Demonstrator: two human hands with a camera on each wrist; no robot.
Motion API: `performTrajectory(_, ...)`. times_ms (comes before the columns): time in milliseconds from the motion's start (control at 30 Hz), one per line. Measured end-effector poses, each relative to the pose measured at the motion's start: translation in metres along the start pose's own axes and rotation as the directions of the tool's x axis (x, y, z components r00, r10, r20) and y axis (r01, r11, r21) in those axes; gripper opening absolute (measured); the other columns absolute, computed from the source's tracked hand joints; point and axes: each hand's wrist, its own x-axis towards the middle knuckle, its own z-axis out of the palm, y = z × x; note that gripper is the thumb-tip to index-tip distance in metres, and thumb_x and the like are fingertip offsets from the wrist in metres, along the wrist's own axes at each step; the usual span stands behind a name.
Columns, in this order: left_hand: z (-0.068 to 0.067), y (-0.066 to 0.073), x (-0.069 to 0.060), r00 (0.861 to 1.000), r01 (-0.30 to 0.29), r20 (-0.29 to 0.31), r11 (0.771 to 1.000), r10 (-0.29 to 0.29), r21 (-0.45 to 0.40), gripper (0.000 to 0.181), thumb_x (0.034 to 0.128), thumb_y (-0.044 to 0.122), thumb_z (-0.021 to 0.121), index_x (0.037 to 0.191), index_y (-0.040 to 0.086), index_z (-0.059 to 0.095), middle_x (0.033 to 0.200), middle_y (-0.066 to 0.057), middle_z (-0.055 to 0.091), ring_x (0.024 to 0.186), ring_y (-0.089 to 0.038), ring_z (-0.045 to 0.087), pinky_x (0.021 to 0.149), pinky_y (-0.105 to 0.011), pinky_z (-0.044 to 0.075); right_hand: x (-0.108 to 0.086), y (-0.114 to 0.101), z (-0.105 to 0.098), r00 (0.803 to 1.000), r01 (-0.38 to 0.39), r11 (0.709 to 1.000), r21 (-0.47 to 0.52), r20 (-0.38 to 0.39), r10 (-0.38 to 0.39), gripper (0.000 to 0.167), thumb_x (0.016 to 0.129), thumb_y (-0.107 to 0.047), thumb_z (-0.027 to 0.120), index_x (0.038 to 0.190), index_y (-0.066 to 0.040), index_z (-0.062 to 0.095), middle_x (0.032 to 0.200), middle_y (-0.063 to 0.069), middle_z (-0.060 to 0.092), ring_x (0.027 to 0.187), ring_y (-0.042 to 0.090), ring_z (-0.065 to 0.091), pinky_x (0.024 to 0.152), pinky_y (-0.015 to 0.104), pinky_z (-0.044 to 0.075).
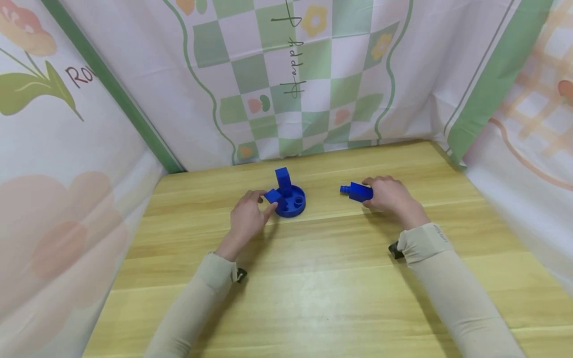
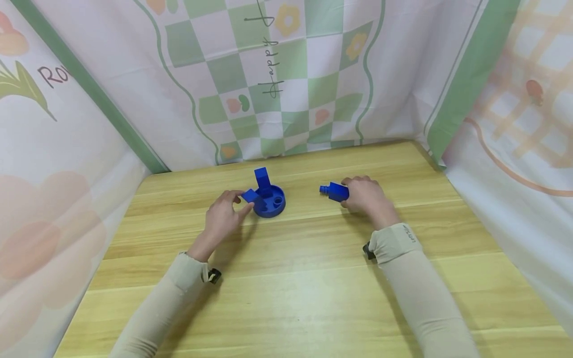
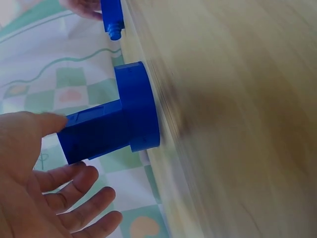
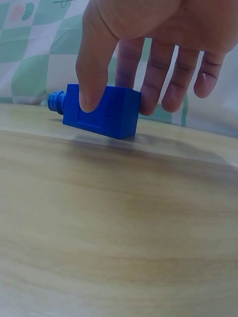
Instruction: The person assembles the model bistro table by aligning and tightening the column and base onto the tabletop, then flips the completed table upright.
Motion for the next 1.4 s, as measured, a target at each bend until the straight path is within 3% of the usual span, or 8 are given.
performTrajectory(600,0.002,-0.004,0.002,1.000,-0.004,-0.004,1.000,0.004,-0.026,0.051,0.0970,0.049,0.060,0.135,0.014,0.059,0.108,-0.003,0.066,0.091,-0.023,0.066,0.067,-0.038,0.055,0.001,0.003,0.003,1.000,-0.009,1.000,0.013,-0.008,0.009,0.053,0.088,-0.023,0.072,0.134,-0.001,0.056,0.112,0.028,0.069,0.103,0.044,0.065,0.087,0.058,0.052)
performTrajectory(1033,0.002,-0.005,0.001,1.000,0.001,0.003,1.000,-0.001,-0.030,0.052,0.0972,0.049,0.059,0.135,0.014,0.058,0.108,-0.004,0.067,0.090,-0.023,0.066,0.067,-0.038,0.055,0.002,-0.001,-0.001,0.998,-0.006,1.000,0.029,-0.064,0.008,0.050,0.090,-0.028,0.069,0.132,-0.002,0.058,0.119,0.028,0.067,0.107,0.046,0.064,0.091,0.060,0.050)
performTrajectory(1400,0.003,-0.007,0.002,1.000,0.007,0.027,0.999,-0.006,-0.053,0.049,0.0996,0.046,0.057,0.138,0.015,0.055,0.108,-0.004,0.067,0.089,-0.023,0.066,0.068,-0.038,0.055,0.001,-0.009,-0.009,0.986,0.013,0.997,0.079,-0.168,0.001,0.048,0.091,-0.031,0.069,0.130,-0.004,0.060,0.122,0.023,0.067,0.110,0.044,0.063,0.091,0.059,0.050)
